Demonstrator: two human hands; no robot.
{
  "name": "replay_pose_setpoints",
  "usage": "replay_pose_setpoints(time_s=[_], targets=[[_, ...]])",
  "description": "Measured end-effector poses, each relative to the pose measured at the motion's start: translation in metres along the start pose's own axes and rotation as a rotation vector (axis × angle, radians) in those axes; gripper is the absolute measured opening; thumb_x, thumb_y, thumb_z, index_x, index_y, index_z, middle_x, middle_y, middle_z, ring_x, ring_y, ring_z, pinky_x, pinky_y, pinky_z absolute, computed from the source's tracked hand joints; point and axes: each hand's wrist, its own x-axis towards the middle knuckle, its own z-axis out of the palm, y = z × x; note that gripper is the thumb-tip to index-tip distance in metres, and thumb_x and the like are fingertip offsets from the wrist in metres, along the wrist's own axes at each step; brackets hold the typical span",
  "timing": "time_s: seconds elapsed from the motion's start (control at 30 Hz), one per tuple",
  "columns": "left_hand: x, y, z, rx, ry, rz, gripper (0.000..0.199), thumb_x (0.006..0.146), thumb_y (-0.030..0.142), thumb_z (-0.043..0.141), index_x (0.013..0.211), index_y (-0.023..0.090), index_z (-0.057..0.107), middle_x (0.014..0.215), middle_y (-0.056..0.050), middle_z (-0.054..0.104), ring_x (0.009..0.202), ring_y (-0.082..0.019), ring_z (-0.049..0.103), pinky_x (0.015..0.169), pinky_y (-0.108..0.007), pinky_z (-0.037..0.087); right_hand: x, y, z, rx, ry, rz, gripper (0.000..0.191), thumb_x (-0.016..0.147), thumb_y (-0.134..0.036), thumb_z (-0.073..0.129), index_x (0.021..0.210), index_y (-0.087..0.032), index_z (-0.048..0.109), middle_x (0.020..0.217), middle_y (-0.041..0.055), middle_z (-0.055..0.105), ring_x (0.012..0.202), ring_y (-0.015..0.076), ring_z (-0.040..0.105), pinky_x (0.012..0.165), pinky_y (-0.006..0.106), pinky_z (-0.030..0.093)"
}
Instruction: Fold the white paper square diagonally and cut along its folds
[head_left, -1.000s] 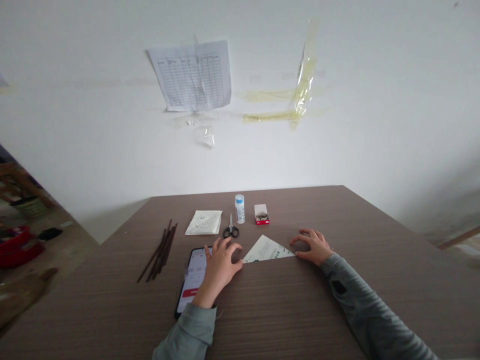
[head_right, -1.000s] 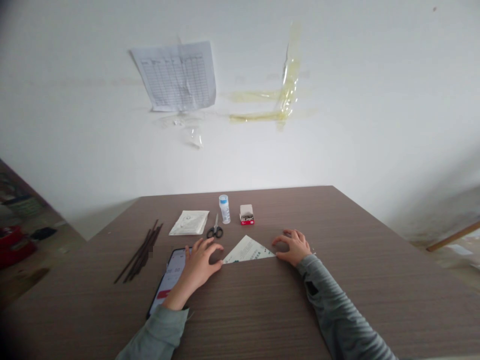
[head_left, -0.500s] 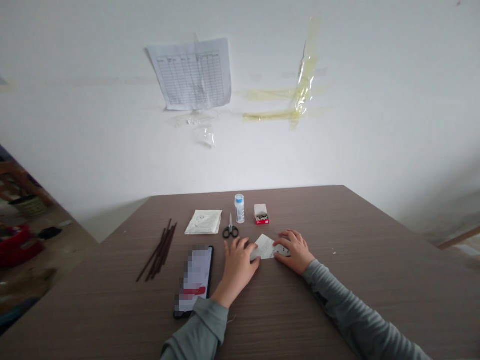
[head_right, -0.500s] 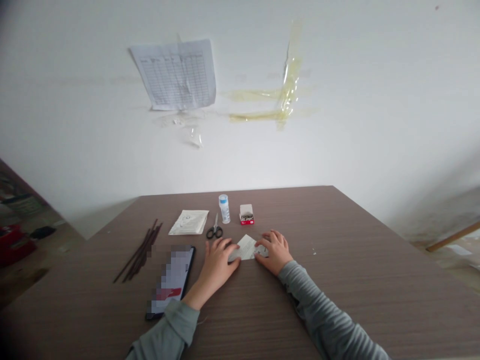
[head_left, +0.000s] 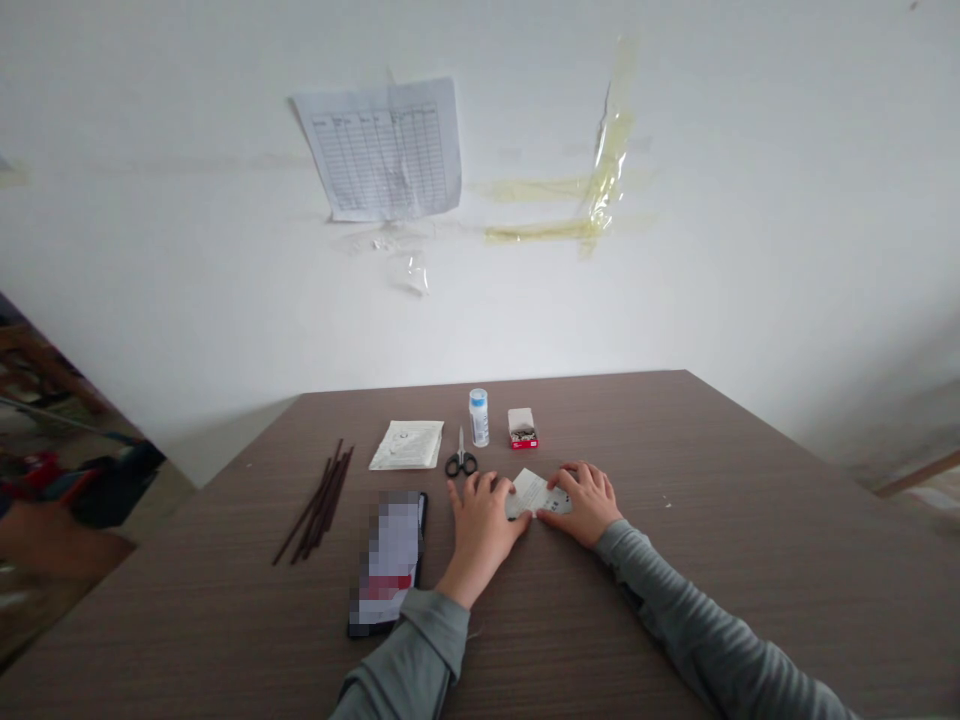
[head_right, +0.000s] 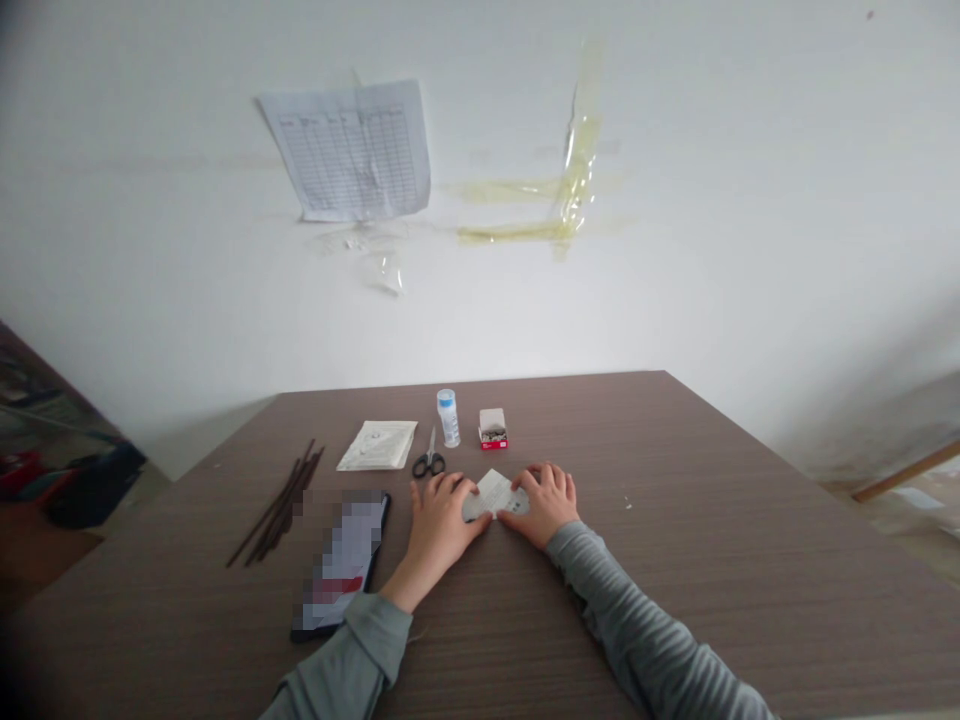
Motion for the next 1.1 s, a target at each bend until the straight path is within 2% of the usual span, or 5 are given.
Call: replay_pose_setpoints(time_s=[0.3, 0.47, 0.67, 0.87, 1.1], targets=[[-0.001, -0.019, -0.017, -0.009, -0.029, -0.026, 0.042, 0.108, 0.026, 0.096, 0.148, 0.036, 0.095, 0.188, -0.011, 0.078, 0.186, -0.049, 0.059, 0.157, -0.091, 0.032, -0.004, 0.016, -0.013, -0.042, -0.001, 0.079, 0.044, 0.097, -0.047, 0.098, 0.140, -0.041, 0.096, 0.174, 0.0082, 0.077, 0.180, 0.0476, 0.060, 0.152, 0.072, 0.044], [-0.005, -0.031, -0.019, -0.005, -0.023, -0.014, 0.037, 0.110, 0.024, 0.094, 0.145, 0.036, 0.096, 0.187, -0.011, 0.079, 0.187, -0.050, 0.059, 0.156, -0.093, 0.034, -0.004, 0.036, -0.017, -0.049, 0.002, 0.101, 0.042, 0.097, -0.048, 0.098, 0.138, -0.042, 0.098, 0.178, 0.0082, 0.077, 0.182, 0.0514, 0.059, 0.151, 0.076, 0.047], [-0.007, -0.048, -0.023, 0.004, -0.023, -0.029, 0.039, 0.111, 0.021, 0.092, 0.147, 0.035, 0.096, 0.189, -0.013, 0.078, 0.188, -0.050, 0.057, 0.155, -0.095, 0.033, -0.001, 0.056, -0.021, -0.064, 0.052, 0.110, 0.038, 0.094, -0.044, 0.095, 0.132, -0.045, 0.100, 0.173, 0.0045, 0.081, 0.177, 0.0494, 0.064, 0.148, 0.071, 0.052], [-0.007, -0.064, -0.024, -0.003, -0.025, -0.027, 0.038, 0.111, 0.021, 0.093, 0.145, 0.037, 0.098, 0.188, -0.012, 0.079, 0.187, -0.052, 0.057, 0.153, -0.098, 0.034, 0.014, 0.072, -0.036, -0.005, -0.120, 0.132, 0.045, 0.085, -0.049, 0.103, 0.130, -0.047, 0.103, 0.178, 0.0038, 0.081, 0.178, 0.0560, 0.063, 0.145, 0.074, 0.057], [-0.007, -0.069, -0.021, 0.011, -0.003, -0.049, 0.039, 0.109, 0.021, 0.096, 0.144, 0.039, 0.099, 0.187, -0.010, 0.080, 0.187, -0.052, 0.059, 0.153, -0.095, 0.037, 0.016, 0.086, -0.029, 0.052, -0.122, 0.100, 0.044, 0.086, -0.049, 0.103, 0.130, -0.047, 0.104, 0.183, 0.0049, 0.080, 0.179, 0.0587, 0.062, 0.147, 0.078, 0.053]])
